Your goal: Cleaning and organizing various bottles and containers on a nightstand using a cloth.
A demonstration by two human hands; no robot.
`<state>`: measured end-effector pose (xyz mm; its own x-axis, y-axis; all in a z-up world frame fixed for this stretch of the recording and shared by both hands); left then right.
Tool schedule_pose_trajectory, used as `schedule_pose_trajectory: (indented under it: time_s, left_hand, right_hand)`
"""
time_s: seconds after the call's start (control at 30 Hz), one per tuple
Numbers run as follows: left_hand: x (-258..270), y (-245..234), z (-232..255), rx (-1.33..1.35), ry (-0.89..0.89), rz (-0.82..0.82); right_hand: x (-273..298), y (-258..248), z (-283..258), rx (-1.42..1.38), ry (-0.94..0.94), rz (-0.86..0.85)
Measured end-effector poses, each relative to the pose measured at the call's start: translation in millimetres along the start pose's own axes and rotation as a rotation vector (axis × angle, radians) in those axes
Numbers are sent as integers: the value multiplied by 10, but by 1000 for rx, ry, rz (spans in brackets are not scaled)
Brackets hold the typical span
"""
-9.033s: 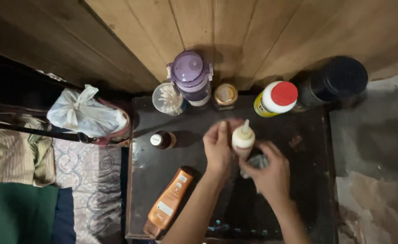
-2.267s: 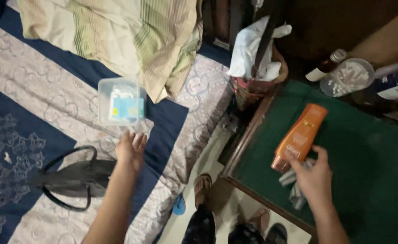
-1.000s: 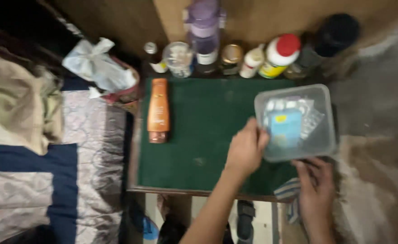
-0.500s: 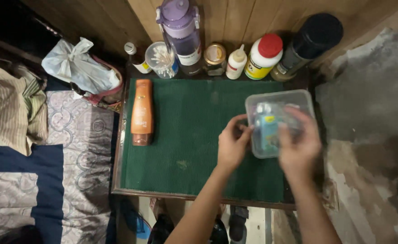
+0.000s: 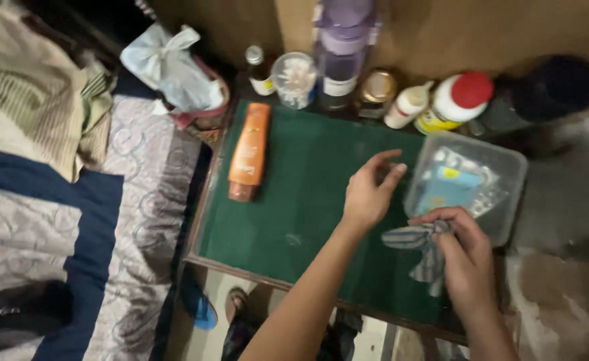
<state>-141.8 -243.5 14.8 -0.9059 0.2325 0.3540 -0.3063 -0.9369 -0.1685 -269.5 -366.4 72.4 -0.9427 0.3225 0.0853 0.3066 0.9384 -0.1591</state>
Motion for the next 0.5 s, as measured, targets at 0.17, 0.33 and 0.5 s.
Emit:
schedule_pose_trajectory:
  time_s: [0.17,0.33,0.5]
  left_hand:
    - [590,-702,-179,435,-67,-218]
    - [1553,-1780,-127,542,-133,-216]
    - [2618,-2826,-236,703,-221,-15]
  right_hand:
    - [273,727,-453,-560,180,135]
    - [559,1577,-814,-671,424,53]
    - [1123,2523,-1419,-426,349,-254]
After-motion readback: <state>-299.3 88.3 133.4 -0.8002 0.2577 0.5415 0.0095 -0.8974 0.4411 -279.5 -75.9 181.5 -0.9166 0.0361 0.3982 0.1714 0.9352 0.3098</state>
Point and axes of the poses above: each hand's wrist, its own x-axis away from the middle knuckle, its own y-axis out of the palm, z = x × y, the point moved 3 cm from there along -x, towards the middle knuckle, and after that the axes turned 10 degrees about -y, right-handed, at the moved point
